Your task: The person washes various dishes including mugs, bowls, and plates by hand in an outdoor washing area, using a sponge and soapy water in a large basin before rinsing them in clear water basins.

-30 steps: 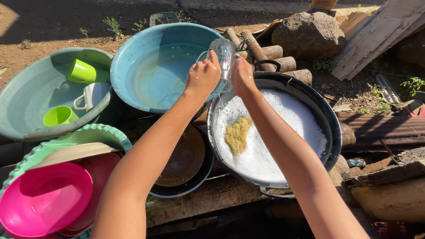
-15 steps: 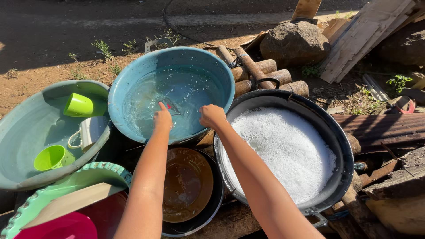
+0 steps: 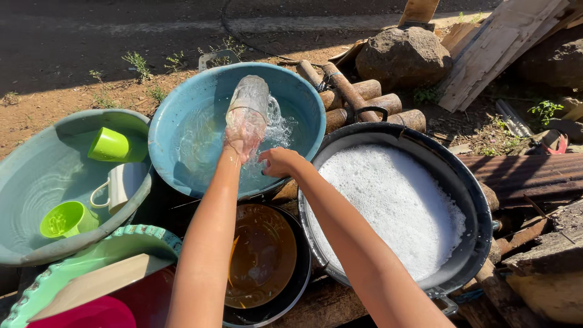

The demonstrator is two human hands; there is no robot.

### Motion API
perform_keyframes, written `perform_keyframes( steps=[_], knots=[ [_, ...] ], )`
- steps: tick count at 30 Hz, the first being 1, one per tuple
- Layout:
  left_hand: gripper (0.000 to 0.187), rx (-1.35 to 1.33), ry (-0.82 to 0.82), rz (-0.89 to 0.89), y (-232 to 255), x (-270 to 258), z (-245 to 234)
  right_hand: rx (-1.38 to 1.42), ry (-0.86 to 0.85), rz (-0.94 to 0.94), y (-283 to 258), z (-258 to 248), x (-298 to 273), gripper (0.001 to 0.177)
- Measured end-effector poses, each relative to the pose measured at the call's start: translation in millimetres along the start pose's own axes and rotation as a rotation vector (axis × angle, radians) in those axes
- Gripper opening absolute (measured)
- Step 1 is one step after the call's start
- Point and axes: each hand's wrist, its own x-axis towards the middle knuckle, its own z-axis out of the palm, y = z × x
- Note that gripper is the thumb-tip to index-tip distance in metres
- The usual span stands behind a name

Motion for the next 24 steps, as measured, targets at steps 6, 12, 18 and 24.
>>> perform_keyframes(
  steps=[6,12,18,24],
  knots=[
    [0.049,0.151,0.062,0.753,85.2,-74.0,109.4,-0.077,0.062,-0.104,34.8,46.6,60.5,0.042],
    [0.082,1.498,0.386,0.86,74.7,-72.0,71.4,0.093,0.476,-0.324,18.1,25.2,13.8,0.061],
    [0.077,2.017,0.34,0.438,-36.6,-23.3,-21.0,0.2,0.212,-0.001,-14.5,-10.9,-25.5,0.04],
    [0.064,1.395,0.083,-0.338,-63.5,2.6,-64.9,0.176,0.232,0.022,-14.1,-6.3,-20.3,0.023]
  ],
)
